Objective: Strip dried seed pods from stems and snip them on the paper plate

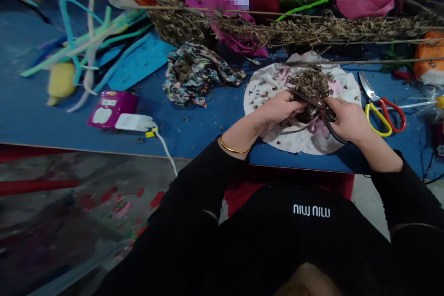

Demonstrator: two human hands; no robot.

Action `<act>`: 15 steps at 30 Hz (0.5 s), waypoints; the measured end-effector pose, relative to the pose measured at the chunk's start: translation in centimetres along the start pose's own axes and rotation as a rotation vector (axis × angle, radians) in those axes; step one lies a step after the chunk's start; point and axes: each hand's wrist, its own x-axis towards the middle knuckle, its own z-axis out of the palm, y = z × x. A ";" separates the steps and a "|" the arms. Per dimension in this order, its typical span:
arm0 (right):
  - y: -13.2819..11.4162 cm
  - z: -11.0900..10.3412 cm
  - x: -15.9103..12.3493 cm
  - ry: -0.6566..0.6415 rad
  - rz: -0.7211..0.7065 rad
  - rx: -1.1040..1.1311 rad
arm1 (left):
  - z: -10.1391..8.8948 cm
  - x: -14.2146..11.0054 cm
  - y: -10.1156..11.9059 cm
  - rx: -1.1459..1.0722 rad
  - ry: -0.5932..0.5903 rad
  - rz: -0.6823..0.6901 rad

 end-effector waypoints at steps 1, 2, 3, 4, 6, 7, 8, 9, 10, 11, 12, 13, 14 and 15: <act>0.0 0.0 0.0 0.000 0.000 0.003 | 0.0 0.0 0.1 -0.003 0.000 -0.002; -0.1 0.0 0.0 -0.001 0.001 0.005 | 0.0 -0.1 0.1 -0.004 0.005 -0.004; -0.2 0.0 0.0 -0.001 0.001 0.005 | 0.0 -0.1 0.1 -0.005 0.014 -0.010; -0.3 0.0 0.1 0.002 0.002 0.003 | 0.1 -0.1 0.1 -0.001 0.022 -0.021; -0.5 0.0 0.2 0.017 -0.004 -0.011 | 0.4 -0.1 0.0 0.014 0.023 -0.055; -0.5 0.0 0.2 0.025 -0.009 -0.021 | 0.5 -0.1 0.0 0.018 0.018 -0.072; -0.6 0.0 0.2 0.026 -0.013 -0.030 | 0.6 -0.1 0.0 0.018 0.011 -0.087; -0.6 -0.1 0.3 0.020 -0.014 -0.037 | 0.7 -0.1 -0.1 0.014 0.002 -0.097; -0.6 -0.1 0.3 0.009 -0.012 -0.042 | 0.8 -0.1 -0.1 0.009 -0.004 -0.099; -0.6 -0.1 0.2 -0.004 -0.008 -0.044 | 0.8 -0.1 -0.1 0.004 -0.007 -0.099; -0.6 -0.2 0.2 -0.016 -0.003 -0.041 | 0.8 -0.1 -0.1 0.000 -0.007 -0.098; -0.6 -0.2 0.2 -0.024 0.001 -0.036 | 0.8 0.0 -0.1 -0.004 -0.005 -0.097; -0.6 -0.3 0.1 -0.029 0.003 -0.028 | 0.7 0.0 -0.1 -0.006 -0.005 -0.096; -0.6 -0.3 0.1 -0.032 0.005 -0.020 | 0.6 0.0 -0.1 -0.007 -0.009 -0.093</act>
